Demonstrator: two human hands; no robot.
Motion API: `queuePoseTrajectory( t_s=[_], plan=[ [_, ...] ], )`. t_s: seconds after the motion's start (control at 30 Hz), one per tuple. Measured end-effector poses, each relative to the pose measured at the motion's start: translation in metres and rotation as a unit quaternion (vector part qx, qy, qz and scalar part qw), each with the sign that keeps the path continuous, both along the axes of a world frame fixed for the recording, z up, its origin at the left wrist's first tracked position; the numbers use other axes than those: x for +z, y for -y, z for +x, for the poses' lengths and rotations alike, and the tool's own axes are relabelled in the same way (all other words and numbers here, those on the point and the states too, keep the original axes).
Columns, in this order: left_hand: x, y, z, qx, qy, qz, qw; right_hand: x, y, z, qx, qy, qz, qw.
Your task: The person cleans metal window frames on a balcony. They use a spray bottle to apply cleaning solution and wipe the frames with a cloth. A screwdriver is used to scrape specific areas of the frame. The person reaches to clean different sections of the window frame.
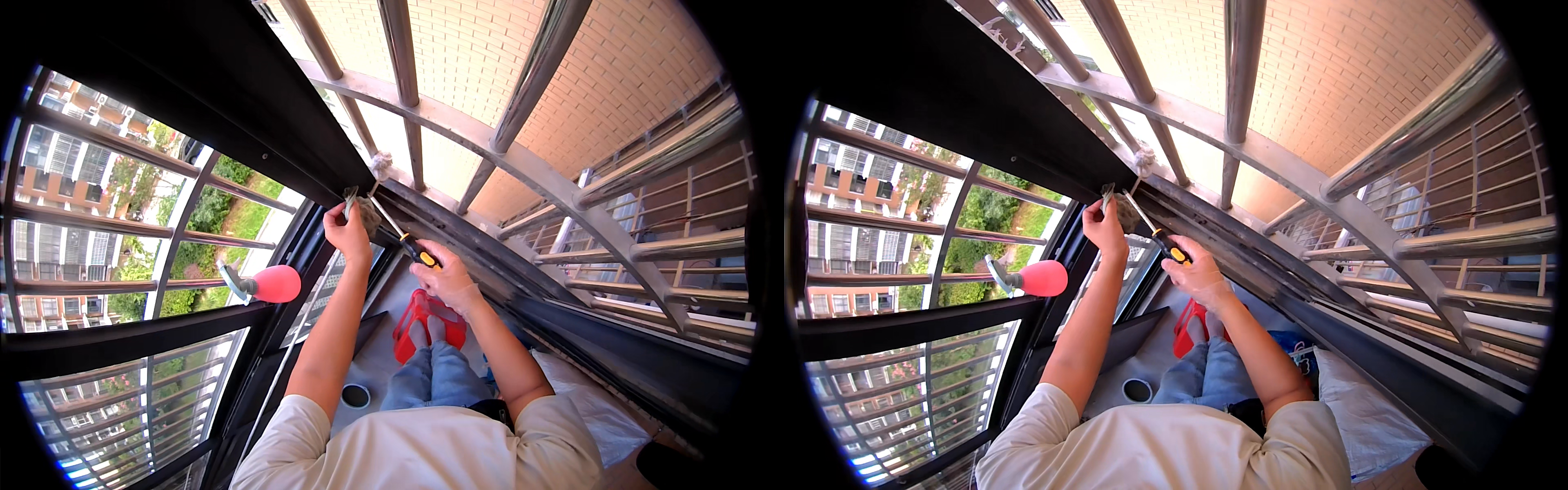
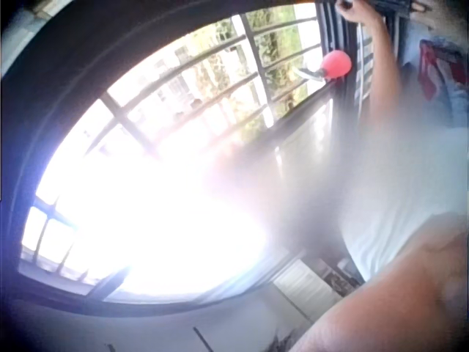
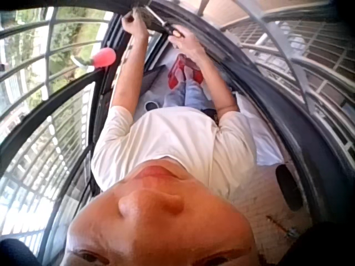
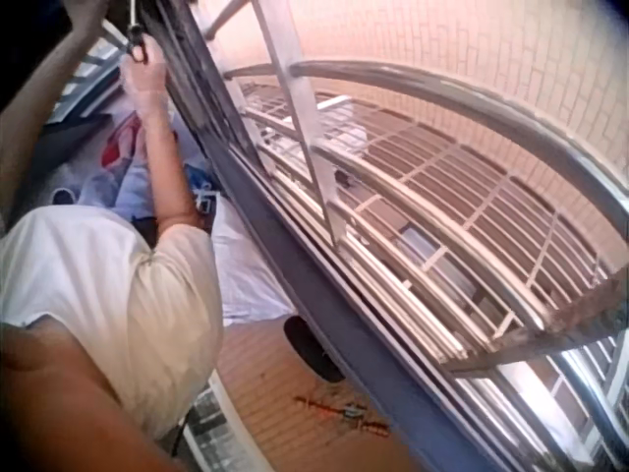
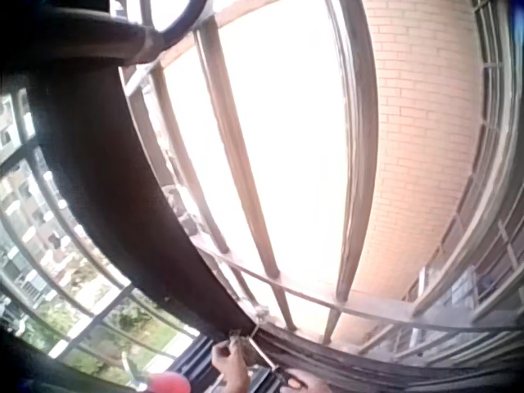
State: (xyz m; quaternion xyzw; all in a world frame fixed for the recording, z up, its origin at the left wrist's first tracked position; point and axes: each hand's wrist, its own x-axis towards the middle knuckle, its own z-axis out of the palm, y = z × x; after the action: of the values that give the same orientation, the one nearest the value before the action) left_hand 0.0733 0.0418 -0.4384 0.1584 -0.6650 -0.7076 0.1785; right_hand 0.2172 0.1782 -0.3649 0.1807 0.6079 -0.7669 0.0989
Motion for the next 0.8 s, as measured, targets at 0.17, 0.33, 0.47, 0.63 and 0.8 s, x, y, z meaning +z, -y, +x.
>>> queuePoseTrajectory(
  t_s=[0.17,0.33,0.47,0.63,0.8],
  plan=[
    [0.012,-0.003,0.001,-0.032,-0.186,-0.151,0.97,0.011,-0.002,-0.002,0.016,-0.054,0.171,0.984],
    [0.018,-0.001,0.0,-0.002,-0.103,-0.153,0.983,0.009,0.001,-0.014,0.016,-0.097,0.146,0.984],
    [0.019,0.002,0.001,-0.034,-0.059,-0.055,0.996,-0.001,0.004,-0.035,0.025,-0.156,0.166,0.973],
    [0.036,0.006,0.0,-0.054,-0.163,-0.094,0.981,0.01,0.002,-0.036,0.001,-0.168,0.19,0.967],
    [0.068,0.003,-0.005,-0.022,-0.258,-0.149,0.954,0.025,-0.002,-0.017,-0.017,-0.159,0.183,0.97]
  ],
)
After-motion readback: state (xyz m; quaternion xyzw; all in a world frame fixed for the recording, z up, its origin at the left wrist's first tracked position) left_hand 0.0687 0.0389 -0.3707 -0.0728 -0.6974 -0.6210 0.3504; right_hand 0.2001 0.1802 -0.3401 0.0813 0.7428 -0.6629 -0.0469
